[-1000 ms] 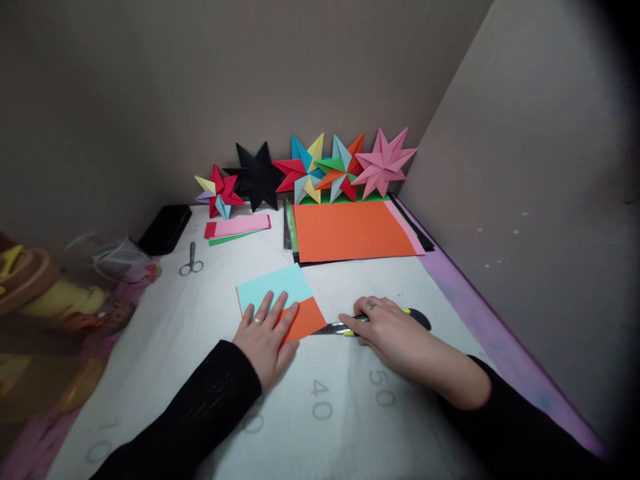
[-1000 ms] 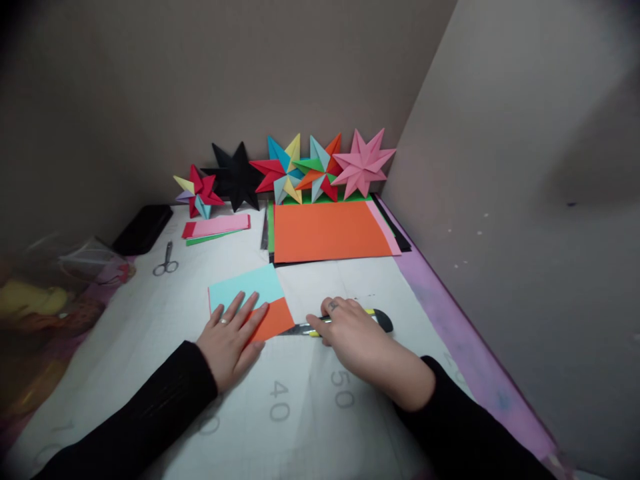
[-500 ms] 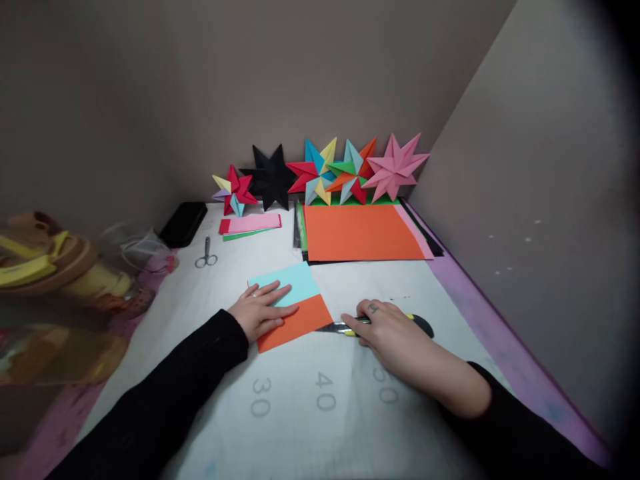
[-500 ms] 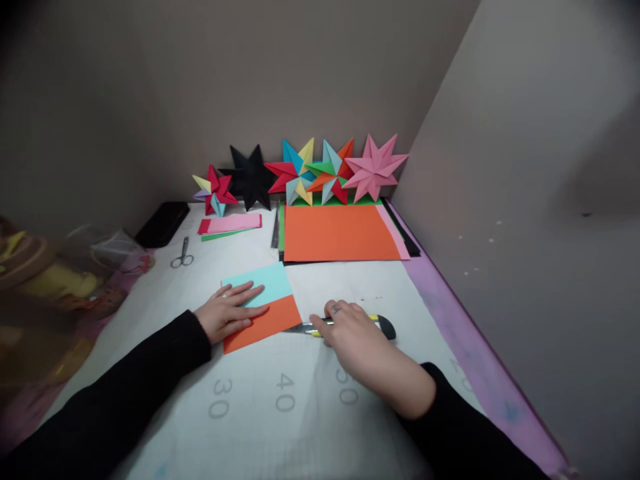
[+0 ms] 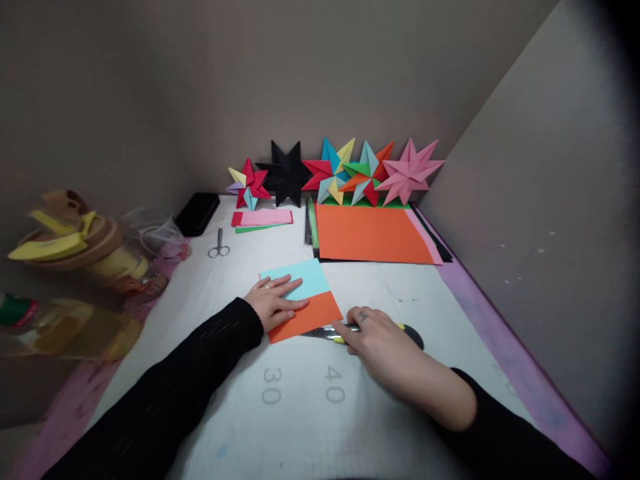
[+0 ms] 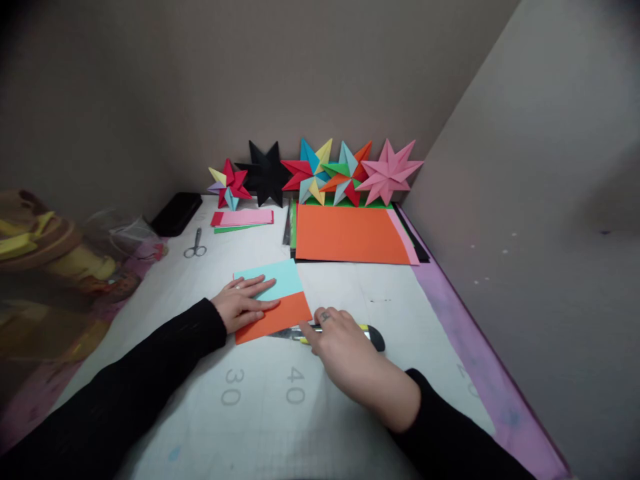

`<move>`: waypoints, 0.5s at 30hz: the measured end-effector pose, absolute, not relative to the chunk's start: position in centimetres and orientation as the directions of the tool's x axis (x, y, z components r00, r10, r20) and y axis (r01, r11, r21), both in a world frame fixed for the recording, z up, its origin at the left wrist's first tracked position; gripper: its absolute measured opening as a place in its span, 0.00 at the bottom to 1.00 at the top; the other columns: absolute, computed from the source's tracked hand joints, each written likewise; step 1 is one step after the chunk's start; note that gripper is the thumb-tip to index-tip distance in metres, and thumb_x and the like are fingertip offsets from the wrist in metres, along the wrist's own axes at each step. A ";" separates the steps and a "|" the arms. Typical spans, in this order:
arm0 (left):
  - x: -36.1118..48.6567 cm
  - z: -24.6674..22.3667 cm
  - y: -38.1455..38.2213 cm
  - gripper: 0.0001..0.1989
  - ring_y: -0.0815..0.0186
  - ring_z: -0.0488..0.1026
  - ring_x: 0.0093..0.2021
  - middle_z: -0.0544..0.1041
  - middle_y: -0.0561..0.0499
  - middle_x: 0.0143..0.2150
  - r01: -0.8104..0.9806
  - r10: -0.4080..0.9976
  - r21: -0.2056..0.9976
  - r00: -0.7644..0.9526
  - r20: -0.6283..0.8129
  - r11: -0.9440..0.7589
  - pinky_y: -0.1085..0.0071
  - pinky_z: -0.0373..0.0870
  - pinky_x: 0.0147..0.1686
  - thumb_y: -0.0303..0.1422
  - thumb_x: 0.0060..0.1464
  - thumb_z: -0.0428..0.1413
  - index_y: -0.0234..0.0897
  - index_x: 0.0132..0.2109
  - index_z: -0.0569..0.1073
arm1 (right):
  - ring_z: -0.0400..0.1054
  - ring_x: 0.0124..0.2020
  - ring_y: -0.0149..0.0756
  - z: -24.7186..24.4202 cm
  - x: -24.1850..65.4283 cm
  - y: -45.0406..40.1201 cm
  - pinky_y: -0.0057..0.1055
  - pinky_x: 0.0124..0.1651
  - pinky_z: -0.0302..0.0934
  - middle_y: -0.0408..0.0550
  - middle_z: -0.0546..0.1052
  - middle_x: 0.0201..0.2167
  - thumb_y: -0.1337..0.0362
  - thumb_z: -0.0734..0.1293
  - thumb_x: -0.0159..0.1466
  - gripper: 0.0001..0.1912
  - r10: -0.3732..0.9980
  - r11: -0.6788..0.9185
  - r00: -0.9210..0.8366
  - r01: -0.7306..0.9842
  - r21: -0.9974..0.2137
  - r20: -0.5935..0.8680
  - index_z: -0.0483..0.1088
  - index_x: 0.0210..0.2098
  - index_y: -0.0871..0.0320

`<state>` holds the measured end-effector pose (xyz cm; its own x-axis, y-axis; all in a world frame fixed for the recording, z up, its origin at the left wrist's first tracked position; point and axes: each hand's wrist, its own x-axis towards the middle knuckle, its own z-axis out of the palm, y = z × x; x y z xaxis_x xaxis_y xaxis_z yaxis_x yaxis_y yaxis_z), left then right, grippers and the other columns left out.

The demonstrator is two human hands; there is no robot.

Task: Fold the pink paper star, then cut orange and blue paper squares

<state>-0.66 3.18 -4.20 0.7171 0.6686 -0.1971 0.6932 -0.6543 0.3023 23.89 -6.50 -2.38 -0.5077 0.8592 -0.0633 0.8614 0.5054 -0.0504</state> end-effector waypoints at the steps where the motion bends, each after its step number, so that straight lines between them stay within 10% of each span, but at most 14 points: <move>1: -0.7 -4.3 3.2 0.17 0.56 0.49 0.67 0.53 0.59 0.67 0.688 0.665 0.302 0.722 -0.192 -0.659 0.44 0.48 0.60 0.39 0.60 0.49 0.62 0.56 0.66 | 0.66 0.38 0.43 -2.4 23.3 -6.6 0.35 0.38 0.53 0.57 0.71 0.39 0.74 0.64 0.58 0.18 0.858 0.507 -0.509 0.861 -0.046 -0.064 0.70 0.48 0.58; 9: -1.1 -5.0 3.3 0.18 0.56 0.49 0.67 0.54 0.57 0.67 0.656 0.647 0.320 0.747 -0.153 -0.683 0.45 0.48 0.60 0.39 0.59 0.50 0.61 0.56 0.66 | 0.64 0.35 0.40 -2.1 17.7 -7.7 0.35 0.37 0.53 0.54 0.71 0.37 0.72 0.62 0.61 0.15 0.760 0.638 -0.646 0.763 -0.105 -0.070 0.69 0.47 0.58; 15: -1.5 -5.6 3.4 0.19 0.56 0.51 0.66 0.55 0.56 0.67 0.643 0.646 0.325 0.755 -0.116 -0.693 0.45 0.47 0.60 0.40 0.59 0.49 0.61 0.57 0.64 | 0.64 0.39 0.36 0.8 21.4 -6.6 0.31 0.40 0.58 0.49 0.69 0.38 0.71 0.62 0.61 0.20 0.790 0.524 -0.603 0.757 -0.389 -0.110 0.68 0.51 0.50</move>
<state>-1.46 3.39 -5.58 0.7548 0.6456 -0.1159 0.6430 -0.6934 0.3253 21.35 -6.64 0.84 -0.6034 0.7898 -0.1101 0.7574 0.5244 -0.3891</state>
